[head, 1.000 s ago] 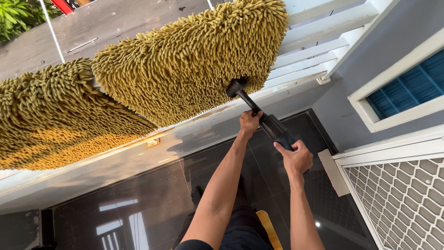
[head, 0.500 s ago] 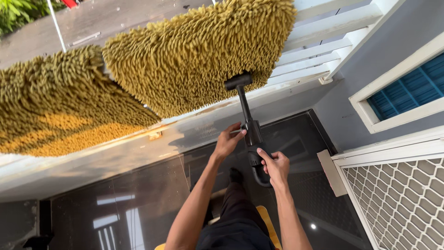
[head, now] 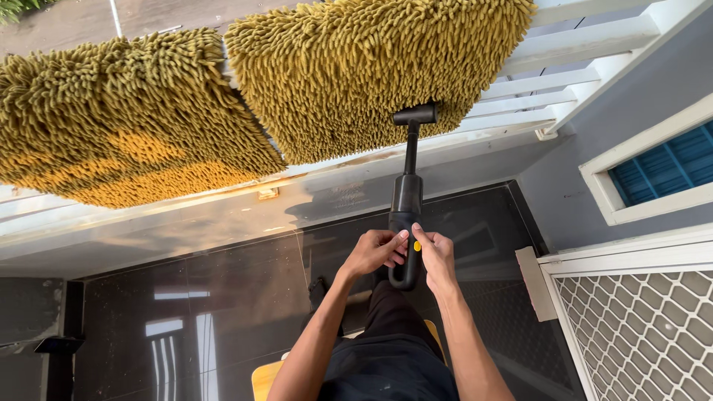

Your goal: The person cleans two mats hanging on a balcony railing using a handheld vacuum cleaner, moving the nozzle across the textured surface of each mat.

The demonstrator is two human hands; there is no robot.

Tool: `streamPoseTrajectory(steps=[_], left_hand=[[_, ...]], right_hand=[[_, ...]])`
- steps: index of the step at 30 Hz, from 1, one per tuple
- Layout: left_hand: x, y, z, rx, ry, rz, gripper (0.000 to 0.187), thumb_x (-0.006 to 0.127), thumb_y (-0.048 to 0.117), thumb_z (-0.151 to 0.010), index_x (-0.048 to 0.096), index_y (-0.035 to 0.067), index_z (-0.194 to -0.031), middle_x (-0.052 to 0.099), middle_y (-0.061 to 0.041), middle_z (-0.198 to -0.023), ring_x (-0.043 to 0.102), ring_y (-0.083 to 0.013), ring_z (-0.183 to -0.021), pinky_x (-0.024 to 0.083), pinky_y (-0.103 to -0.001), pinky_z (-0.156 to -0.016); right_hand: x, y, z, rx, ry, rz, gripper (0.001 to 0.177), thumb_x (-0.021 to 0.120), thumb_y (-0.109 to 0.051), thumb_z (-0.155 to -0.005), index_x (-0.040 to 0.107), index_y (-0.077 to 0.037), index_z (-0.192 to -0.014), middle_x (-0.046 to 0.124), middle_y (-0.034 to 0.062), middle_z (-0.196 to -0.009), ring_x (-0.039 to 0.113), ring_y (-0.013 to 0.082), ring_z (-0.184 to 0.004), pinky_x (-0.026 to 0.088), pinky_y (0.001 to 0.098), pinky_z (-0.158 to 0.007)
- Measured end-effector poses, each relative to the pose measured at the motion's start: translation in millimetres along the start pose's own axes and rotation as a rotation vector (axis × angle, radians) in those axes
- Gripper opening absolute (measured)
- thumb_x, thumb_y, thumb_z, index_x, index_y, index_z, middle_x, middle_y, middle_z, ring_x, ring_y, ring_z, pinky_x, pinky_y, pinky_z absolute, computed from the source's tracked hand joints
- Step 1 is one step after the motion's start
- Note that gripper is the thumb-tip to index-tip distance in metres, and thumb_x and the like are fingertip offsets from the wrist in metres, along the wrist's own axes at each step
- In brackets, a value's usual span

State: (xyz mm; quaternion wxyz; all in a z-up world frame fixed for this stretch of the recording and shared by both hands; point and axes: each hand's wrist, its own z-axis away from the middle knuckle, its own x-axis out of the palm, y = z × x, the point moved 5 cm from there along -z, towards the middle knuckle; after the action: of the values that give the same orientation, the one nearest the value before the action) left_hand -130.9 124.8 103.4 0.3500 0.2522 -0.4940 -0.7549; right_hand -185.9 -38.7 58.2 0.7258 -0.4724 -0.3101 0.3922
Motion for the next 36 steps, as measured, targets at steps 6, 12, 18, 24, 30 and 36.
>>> streamPoseTrajectory(steps=[6, 12, 18, 24, 30, 36], left_hand=[[-15.0, 2.2, 15.0, 0.070, 0.074, 0.006, 0.048, 0.068, 0.047, -0.097, 0.077, 0.000, -0.105, 0.074, -0.011, -0.089, 0.071, -0.0156, -0.076, 0.062, -0.029, -0.070], [-34.8, 1.1, 31.0, 0.056, 0.014, 0.044, 0.042, 0.065, 0.037, -0.102, 0.074, -0.003, -0.103, 0.076, -0.009, -0.084, 0.072, -0.0103, -0.065, 0.054, -0.024, -0.060], [-45.2, -13.2, 38.1, 0.046, 0.132, 0.145, 0.031, 0.061, 0.030, -0.103, 0.052, 0.001, -0.104, 0.058, -0.006, -0.074, 0.050, -0.0134, -0.045, 0.043, -0.030, -0.041], [-54.0, 7.8, 67.9, 0.169, 0.283, -0.308, 0.043, 0.065, 0.039, -0.102, 0.061, -0.003, -0.093, 0.065, -0.014, -0.064, 0.066, -0.0163, -0.054, 0.056, -0.034, -0.055], [-50.3, 27.5, 70.0, 0.163, 0.404, -0.694, 0.046, 0.067, 0.043, -0.094, 0.062, -0.002, -0.102, 0.062, -0.028, -0.061, 0.066, -0.0450, -0.061, 0.051, -0.050, -0.055], [-42.8, 37.2, 46.1, 0.241, 0.376, -0.817, 0.045, 0.064, 0.045, -0.097, 0.061, 0.000, -0.098, 0.064, -0.028, -0.063, 0.067, -0.0470, -0.067, 0.053, -0.053, -0.060]], right_hand=[[29.5, -10.9, 7.2, -0.027, -0.088, 0.094, 0.038, 0.077, -0.036, -0.091, 0.069, 0.001, -0.084, 0.068, 0.0057, -0.071, 0.062, 0.0100, -0.061, 0.049, 0.0250, -0.056], [60.7, -49.4, 22.8, -0.017, -0.241, 0.128, 0.034, 0.081, -0.029, -0.086, 0.075, 0.004, -0.078, 0.074, 0.0098, -0.068, 0.069, 0.0131, -0.058, 0.057, 0.0261, -0.056], [66.0, -40.0, -26.0, -0.083, -0.120, 0.173, 0.034, 0.078, -0.029, -0.090, 0.075, 0.005, -0.088, 0.072, 0.0140, -0.068, 0.063, 0.0157, -0.053, 0.049, 0.0283, -0.048], [69.6, -43.3, -119.1, -0.527, 0.206, 0.434, 0.048, 0.084, -0.039, -0.090, 0.065, 0.005, -0.097, 0.074, 0.0104, -0.070, 0.070, 0.0210, -0.065, 0.053, 0.0372, -0.064], [66.2, -41.2, -134.9, -0.393, 0.238, 0.435, 0.038, 0.078, -0.034, -0.090, 0.068, 0.002, -0.084, 0.071, 0.0118, -0.070, 0.070, 0.0263, -0.065, 0.054, 0.0407, -0.067], [57.7, -22.7, -167.5, -0.251, -0.081, -0.390, 0.017, 0.063, -0.016, -0.103, 0.063, 0.001, -0.101, 0.071, 0.0103, -0.087, 0.070, 0.0231, -0.076, 0.057, 0.0384, -0.072]])
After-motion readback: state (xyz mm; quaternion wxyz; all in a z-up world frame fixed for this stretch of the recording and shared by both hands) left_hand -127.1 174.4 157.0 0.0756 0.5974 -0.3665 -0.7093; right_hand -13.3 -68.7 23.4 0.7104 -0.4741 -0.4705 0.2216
